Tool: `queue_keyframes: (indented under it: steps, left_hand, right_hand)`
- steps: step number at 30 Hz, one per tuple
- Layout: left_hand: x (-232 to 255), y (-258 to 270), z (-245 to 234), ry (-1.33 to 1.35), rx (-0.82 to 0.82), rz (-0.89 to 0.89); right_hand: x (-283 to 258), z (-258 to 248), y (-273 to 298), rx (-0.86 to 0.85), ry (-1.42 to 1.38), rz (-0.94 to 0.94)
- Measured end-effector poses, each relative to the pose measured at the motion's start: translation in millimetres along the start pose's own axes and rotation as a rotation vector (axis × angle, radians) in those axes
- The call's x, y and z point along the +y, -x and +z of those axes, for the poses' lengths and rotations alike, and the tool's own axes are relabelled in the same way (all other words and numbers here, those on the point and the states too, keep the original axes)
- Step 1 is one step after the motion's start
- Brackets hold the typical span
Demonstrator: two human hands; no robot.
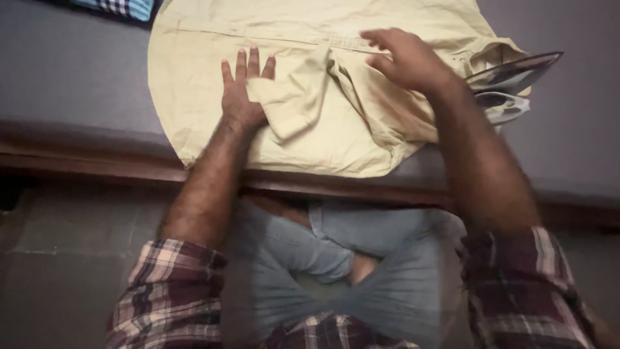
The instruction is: The person irons a beige shirt laid out on a bed. They use an electric iron to smooth the fabric, periodically adjusting the shirt's position and sleeves to reach different areas.
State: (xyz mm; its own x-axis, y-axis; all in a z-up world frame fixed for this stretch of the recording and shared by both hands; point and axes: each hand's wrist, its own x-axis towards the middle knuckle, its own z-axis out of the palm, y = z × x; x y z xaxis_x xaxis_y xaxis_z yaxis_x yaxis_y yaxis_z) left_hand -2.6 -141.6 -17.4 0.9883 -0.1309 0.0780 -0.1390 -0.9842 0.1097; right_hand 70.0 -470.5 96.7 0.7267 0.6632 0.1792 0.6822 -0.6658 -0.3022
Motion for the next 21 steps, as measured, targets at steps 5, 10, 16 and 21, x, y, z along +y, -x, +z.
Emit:
queue_keyframes:
  steps: [5,10,16,21]
  left_hand:
    - [-13.0,4.3,15.9,0.125,0.198,0.136]
    - [-37.2,3.2,-9.9,1.189,-0.002,-0.125]
    - [-53.9,12.8,-62.4,1.06,-0.197,-0.012]
    - [-78.6,-21.1,-93.1,1.213,-0.058,-0.222]
  right_hand:
    - [0.3,14.2,100.3,0.218,-0.014,0.144]
    - [-48.8,36.8,158.6,0.2,0.115,0.114]
    - [-73.2,45.4,160.2,0.185,0.088,0.196]
    - [-67.2,20.7,169.1,0.113,-0.237,0.109]
